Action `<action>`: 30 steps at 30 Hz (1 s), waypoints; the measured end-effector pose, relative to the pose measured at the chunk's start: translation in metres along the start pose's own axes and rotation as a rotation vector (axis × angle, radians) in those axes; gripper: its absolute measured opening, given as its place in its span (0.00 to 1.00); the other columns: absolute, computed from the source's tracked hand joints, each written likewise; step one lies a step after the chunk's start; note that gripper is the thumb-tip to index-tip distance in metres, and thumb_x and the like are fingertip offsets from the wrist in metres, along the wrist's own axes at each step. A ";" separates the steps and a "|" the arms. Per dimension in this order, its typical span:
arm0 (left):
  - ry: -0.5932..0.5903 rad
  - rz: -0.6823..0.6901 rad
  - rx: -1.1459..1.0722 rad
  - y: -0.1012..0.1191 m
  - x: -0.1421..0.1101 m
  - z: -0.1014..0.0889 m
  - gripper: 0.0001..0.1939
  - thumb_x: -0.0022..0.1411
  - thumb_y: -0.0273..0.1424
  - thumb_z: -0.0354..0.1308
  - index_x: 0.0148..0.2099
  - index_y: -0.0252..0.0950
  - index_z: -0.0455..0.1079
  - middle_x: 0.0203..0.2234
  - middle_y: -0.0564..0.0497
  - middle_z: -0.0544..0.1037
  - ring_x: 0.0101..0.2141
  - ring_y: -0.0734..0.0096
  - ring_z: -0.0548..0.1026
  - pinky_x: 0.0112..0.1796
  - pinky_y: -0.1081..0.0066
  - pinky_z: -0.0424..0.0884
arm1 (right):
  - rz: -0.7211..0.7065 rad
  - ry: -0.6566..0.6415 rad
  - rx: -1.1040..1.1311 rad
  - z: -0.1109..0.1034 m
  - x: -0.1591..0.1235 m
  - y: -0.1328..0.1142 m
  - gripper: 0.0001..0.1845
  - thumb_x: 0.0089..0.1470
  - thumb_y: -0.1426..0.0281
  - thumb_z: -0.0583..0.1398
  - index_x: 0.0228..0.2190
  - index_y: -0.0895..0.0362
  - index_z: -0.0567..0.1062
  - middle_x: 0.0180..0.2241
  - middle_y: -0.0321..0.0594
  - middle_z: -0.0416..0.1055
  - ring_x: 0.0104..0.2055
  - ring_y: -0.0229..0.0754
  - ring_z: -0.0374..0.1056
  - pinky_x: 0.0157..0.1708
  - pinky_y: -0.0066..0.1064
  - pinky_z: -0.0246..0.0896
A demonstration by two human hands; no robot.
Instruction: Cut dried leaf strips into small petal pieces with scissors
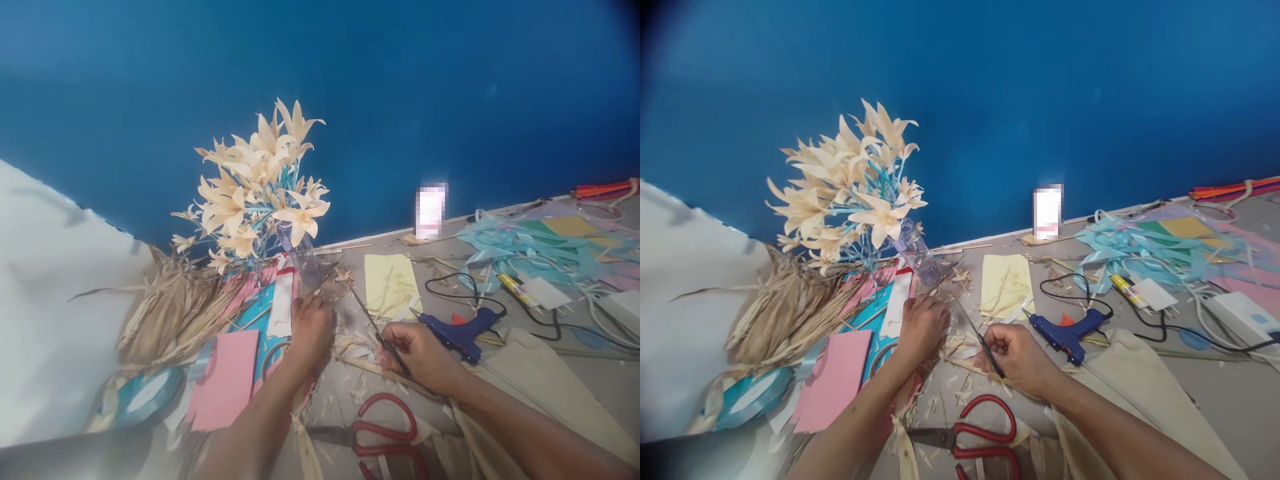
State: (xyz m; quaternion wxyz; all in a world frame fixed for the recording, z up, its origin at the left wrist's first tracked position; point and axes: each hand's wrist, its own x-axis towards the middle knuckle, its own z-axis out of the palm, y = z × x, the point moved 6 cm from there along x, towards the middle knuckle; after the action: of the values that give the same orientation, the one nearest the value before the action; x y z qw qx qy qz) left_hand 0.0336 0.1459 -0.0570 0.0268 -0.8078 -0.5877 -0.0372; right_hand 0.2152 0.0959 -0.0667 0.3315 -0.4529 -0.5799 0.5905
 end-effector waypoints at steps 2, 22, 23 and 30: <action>0.009 0.034 0.020 0.003 -0.001 0.001 0.11 0.62 0.22 0.50 0.36 0.36 0.74 0.35 0.42 0.78 0.44 0.53 0.71 0.48 0.54 0.58 | -0.001 -0.010 -0.013 0.001 -0.001 -0.001 0.17 0.42 0.60 0.68 0.19 0.56 0.69 0.20 0.34 0.67 0.23 0.36 0.56 0.22 0.25 0.51; 0.037 0.085 0.076 0.018 0.001 0.000 0.09 0.66 0.28 0.50 0.39 0.35 0.71 0.37 0.42 0.78 0.43 0.55 0.73 0.48 0.56 0.60 | 0.055 -0.026 -0.003 0.003 -0.003 -0.003 0.13 0.43 0.63 0.67 0.20 0.57 0.71 0.17 0.31 0.66 0.19 0.35 0.58 0.19 0.25 0.51; 0.036 0.085 0.084 0.018 0.001 0.001 0.09 0.66 0.27 0.49 0.39 0.35 0.71 0.37 0.42 0.78 0.43 0.55 0.73 0.48 0.56 0.60 | 0.056 -0.025 -0.009 0.003 -0.003 -0.004 0.13 0.43 0.63 0.67 0.20 0.57 0.71 0.17 0.32 0.66 0.20 0.35 0.59 0.19 0.25 0.52; 0.000 0.141 0.128 0.022 0.001 -0.004 0.12 0.63 0.21 0.48 0.44 0.31 0.71 0.35 0.39 0.77 0.41 0.53 0.73 0.47 0.55 0.60 | 0.052 -0.034 -0.054 0.002 -0.004 -0.005 0.10 0.44 0.66 0.65 0.21 0.57 0.70 0.18 0.32 0.66 0.21 0.35 0.59 0.20 0.25 0.51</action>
State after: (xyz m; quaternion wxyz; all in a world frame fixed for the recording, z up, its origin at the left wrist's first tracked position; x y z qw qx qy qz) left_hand 0.0548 0.1395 -0.0534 0.0810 -0.8439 -0.5304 0.0025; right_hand 0.2138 0.0925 -0.0610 0.2940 -0.4663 -0.5892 0.5907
